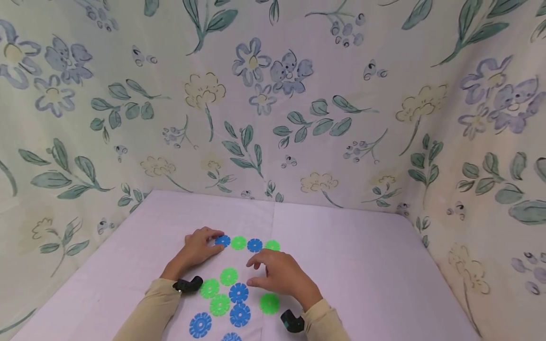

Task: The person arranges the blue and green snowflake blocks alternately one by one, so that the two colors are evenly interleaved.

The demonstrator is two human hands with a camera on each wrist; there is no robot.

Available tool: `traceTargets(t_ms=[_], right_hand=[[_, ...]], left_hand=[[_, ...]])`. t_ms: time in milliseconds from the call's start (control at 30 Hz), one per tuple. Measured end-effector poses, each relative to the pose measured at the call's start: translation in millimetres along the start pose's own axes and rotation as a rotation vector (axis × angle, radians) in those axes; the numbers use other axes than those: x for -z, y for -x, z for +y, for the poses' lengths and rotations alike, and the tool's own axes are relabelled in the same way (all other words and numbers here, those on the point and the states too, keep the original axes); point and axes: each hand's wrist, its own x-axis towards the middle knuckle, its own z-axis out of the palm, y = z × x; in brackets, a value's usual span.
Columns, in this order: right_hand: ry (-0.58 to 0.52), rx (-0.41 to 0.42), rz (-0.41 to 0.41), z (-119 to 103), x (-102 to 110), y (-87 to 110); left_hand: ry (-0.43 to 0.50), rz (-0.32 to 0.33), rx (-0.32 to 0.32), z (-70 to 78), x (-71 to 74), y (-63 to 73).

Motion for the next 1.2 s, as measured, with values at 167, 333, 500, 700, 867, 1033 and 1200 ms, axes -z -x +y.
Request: traceTargets(t_ms=[167, 333, 500, 700, 867, 1033, 1200], right_hand=[[0.024, 0.022, -0.014, -3, -6, 3.4], [0.03, 0.015, -0.022, -3, -7, 4.5], [-0.011, 0.003, -0.085, -2, -12, 2.9], [0.031, 0.066, -0.062, -2, -24, 0.0], [0.091, 0.061, -0.013, -2, -33, -1.9], [0.104, 0.035, -0.026, -1, -39, -4.1], [0.094, 0.03, -0.075, 1, -42, -5.7]], left_hand=[[0.007, 0.002, -0.01, -2.5, -0.8, 0.5], [0.001, 0.001, -0.012, -5.1, -3.3, -0.4], [0.008, 0.0, -0.008, -5.1, -3.5, 0.1], [0.015, 0.007, -0.024, -2.7, -0.9, 0.2], [0.009, 0.006, -0.03, -4.1, -0.6, -0.2], [0.012, -0.004, -0.029, -5.8, -0.9, -1.9], [0.02, -0.012, -0.023, -6.6, -0.7, -2.0]])
